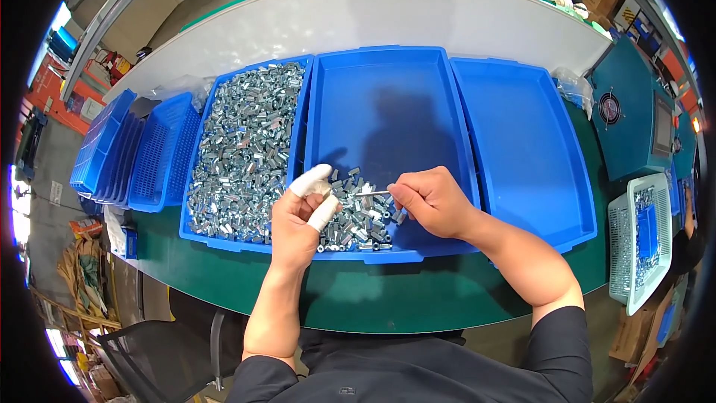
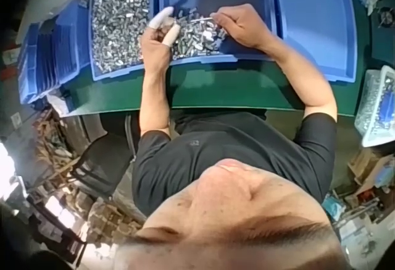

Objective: Sorting small metal parts from a large container into a smaller bin at a workstation.

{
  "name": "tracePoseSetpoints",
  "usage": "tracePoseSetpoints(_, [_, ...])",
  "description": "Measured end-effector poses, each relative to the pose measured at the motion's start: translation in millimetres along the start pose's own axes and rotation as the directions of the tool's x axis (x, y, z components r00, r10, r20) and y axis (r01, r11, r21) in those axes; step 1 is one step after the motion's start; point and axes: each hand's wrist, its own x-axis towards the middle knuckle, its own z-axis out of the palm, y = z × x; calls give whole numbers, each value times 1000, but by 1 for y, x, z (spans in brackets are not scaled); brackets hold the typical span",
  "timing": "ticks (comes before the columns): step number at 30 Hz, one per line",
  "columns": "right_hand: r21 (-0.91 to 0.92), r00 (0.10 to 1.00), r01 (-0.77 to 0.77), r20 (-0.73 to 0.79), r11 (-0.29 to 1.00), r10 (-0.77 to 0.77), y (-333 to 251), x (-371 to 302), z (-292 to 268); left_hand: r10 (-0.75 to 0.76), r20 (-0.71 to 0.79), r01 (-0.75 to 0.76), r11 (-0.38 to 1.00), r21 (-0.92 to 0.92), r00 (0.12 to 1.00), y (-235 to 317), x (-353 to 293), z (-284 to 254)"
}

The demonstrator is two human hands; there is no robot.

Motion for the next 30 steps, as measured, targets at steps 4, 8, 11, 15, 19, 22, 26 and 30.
tracePoseSetpoints(4, [-22,999,28,29,999,-27,-1,1,1,-40,52,38,998,46,998,-4,-2,-3])
tracePoseSetpoints(8, [-53,996,71,57,996,-68,3,1,2,-40,112,50,995,-91,993,-7,-3,-1])
tracePoseSetpoints(11, [-34,996,76,55,997,-74,2,1,3,-52,163,65,995,-71,985,-8,-6,3])
tracePoseSetpoints(15, [-42,993,88,87,995,-84,3,1,3,-18,190,10,999,42,982,-10,-10,7])
tracePoseSetpoints(19, [-119,991,130,34,984,-127,4,-3,9,22,142,-33,996,82,990,-7,-12,17])
tracePoseSetpoints(22, [-250,972,234,53,940,-228,5,-3,9,26,155,-42,994,97,988,-7,-13,14])
tracePoseSetpoints(26, [-280,957,288,129,916,-261,-3,-5,11,-52,248,49,999,18,967,-12,-18,20])
tracePoseSetpoints(30, [-112,978,154,160,982,-135,-4,-7,9,170,292,-265,907,327,941,-8,-18,20])
